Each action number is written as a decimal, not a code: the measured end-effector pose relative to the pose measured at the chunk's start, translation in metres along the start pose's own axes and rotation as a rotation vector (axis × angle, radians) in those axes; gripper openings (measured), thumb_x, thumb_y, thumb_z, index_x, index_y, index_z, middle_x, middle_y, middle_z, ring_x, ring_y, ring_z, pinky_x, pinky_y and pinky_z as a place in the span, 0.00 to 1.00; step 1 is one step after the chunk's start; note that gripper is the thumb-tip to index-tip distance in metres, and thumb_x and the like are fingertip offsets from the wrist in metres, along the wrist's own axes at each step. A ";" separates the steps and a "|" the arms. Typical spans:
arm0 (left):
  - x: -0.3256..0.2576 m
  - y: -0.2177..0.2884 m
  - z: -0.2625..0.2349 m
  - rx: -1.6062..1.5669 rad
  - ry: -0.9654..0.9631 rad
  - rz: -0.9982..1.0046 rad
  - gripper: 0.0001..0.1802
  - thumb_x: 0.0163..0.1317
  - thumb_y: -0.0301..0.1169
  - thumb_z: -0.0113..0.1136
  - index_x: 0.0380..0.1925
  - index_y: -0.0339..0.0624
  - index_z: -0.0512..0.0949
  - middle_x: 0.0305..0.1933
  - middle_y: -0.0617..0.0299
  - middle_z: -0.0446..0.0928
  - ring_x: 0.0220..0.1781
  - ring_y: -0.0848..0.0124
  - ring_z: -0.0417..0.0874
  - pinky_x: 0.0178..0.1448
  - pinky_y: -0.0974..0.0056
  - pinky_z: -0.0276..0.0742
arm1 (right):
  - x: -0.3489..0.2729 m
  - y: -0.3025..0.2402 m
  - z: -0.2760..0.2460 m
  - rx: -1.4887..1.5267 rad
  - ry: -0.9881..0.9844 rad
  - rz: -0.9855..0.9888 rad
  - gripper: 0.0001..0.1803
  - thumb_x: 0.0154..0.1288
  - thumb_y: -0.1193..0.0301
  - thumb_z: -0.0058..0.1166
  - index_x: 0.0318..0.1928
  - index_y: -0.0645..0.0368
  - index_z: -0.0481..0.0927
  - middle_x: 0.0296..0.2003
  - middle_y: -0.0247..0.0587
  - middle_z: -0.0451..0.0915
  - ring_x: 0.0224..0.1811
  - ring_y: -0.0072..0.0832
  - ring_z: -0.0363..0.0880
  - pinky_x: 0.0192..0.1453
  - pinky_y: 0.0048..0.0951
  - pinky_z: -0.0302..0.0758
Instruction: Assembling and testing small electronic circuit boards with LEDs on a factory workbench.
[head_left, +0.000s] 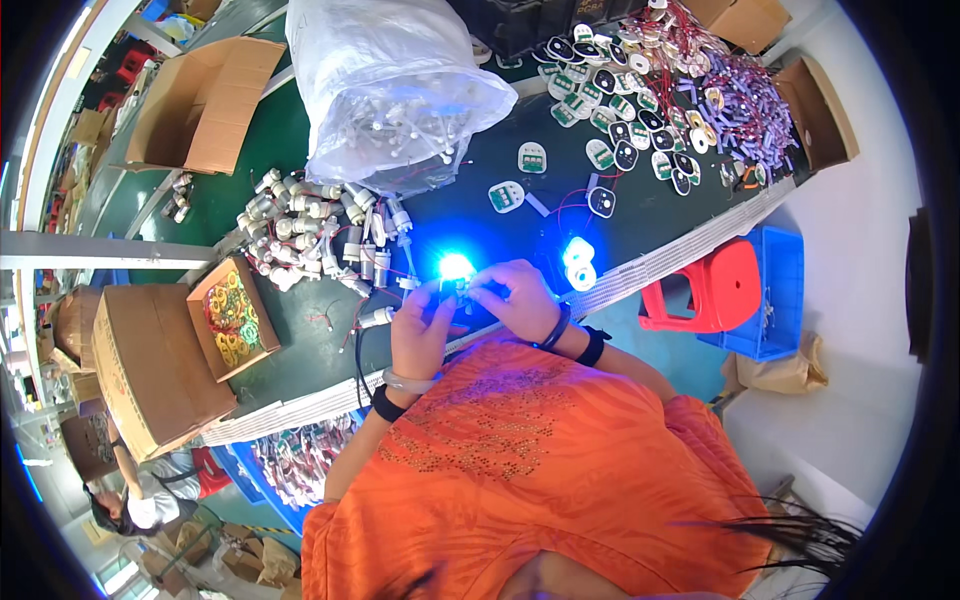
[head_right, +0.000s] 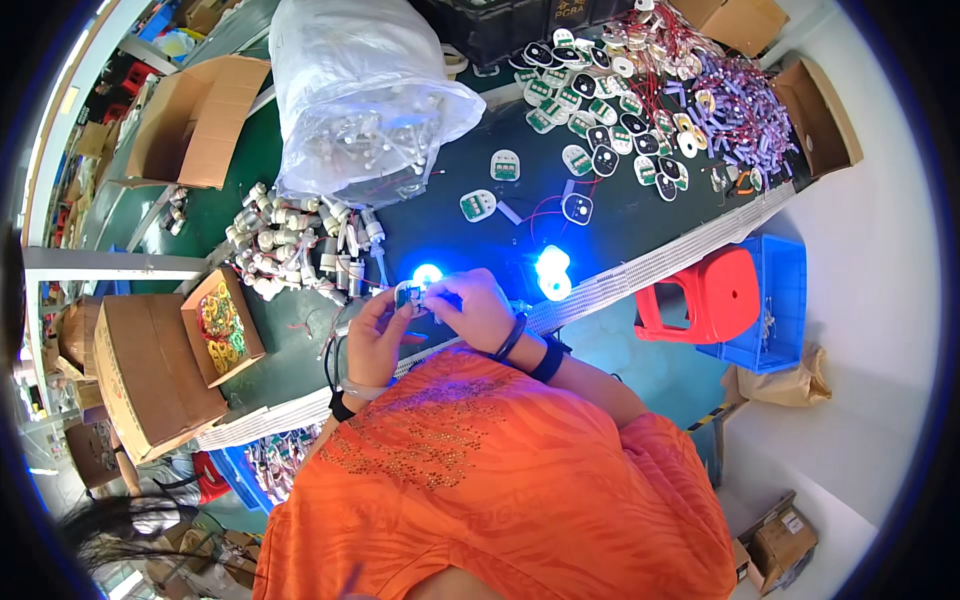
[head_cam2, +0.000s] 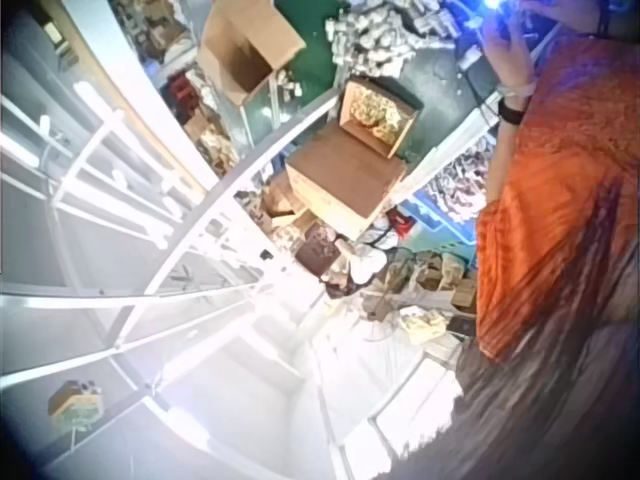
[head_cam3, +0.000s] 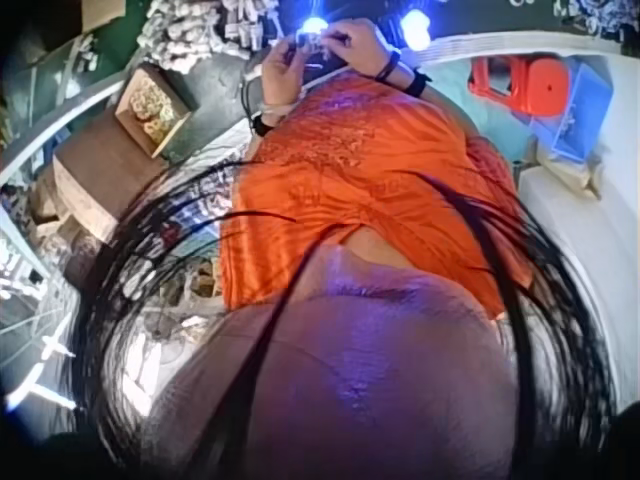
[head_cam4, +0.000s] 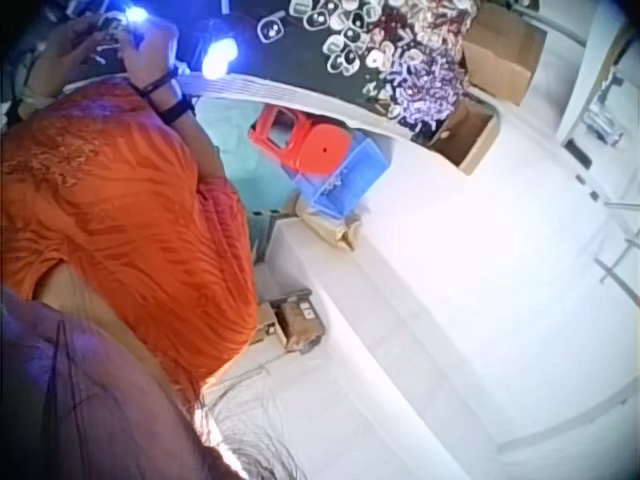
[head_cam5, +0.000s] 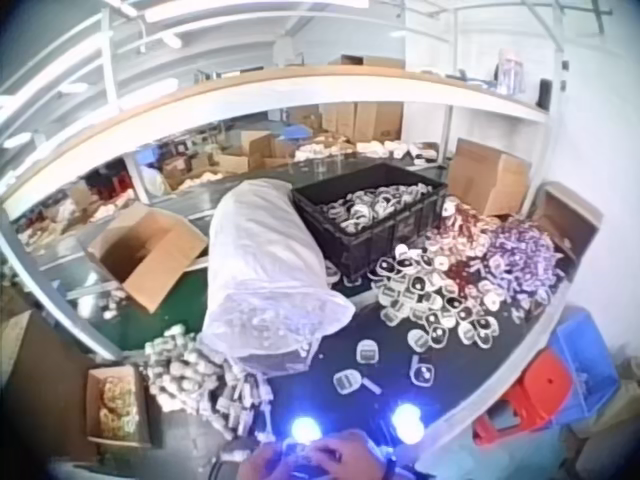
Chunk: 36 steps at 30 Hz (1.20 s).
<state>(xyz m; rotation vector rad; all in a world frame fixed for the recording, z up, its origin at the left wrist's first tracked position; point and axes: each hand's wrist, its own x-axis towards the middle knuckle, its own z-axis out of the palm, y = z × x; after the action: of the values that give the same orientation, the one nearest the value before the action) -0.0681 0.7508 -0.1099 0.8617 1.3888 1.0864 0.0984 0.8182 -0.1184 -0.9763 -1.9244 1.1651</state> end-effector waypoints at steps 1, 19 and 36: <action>0.000 -0.002 0.000 0.020 0.006 0.015 0.14 0.66 0.25 0.52 0.51 0.35 0.72 0.44 0.59 0.77 0.46 0.69 0.82 0.34 0.68 0.85 | 0.000 0.001 0.001 0.068 0.014 0.019 0.07 0.57 0.70 0.57 0.34 0.59 0.82 0.23 0.39 0.81 0.23 0.30 0.80 0.33 0.29 0.73; 0.003 0.008 0.002 -0.021 0.036 -0.016 0.17 0.64 0.23 0.53 0.53 0.35 0.73 0.45 0.57 0.74 0.39 0.71 0.81 0.28 0.69 0.85 | 0.003 0.009 0.000 0.067 0.005 -0.035 0.05 0.58 0.70 0.56 0.32 0.58 0.79 0.26 0.41 0.80 0.29 0.36 0.79 0.39 0.35 0.71; -0.002 0.000 0.003 0.055 0.011 0.001 0.17 0.65 0.25 0.53 0.54 0.34 0.72 0.46 0.58 0.76 0.48 0.69 0.81 0.26 0.68 0.85 | -0.002 0.013 0.002 -0.065 -0.038 -0.049 0.06 0.59 0.67 0.55 0.35 0.52 0.78 0.29 0.34 0.80 0.32 0.34 0.78 0.49 0.37 0.66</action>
<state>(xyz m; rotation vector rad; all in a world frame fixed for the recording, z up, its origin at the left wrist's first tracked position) -0.0649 0.7493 -0.1092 0.8976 1.4330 1.0589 0.1006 0.8201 -0.1318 -0.9414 -2.0170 1.1065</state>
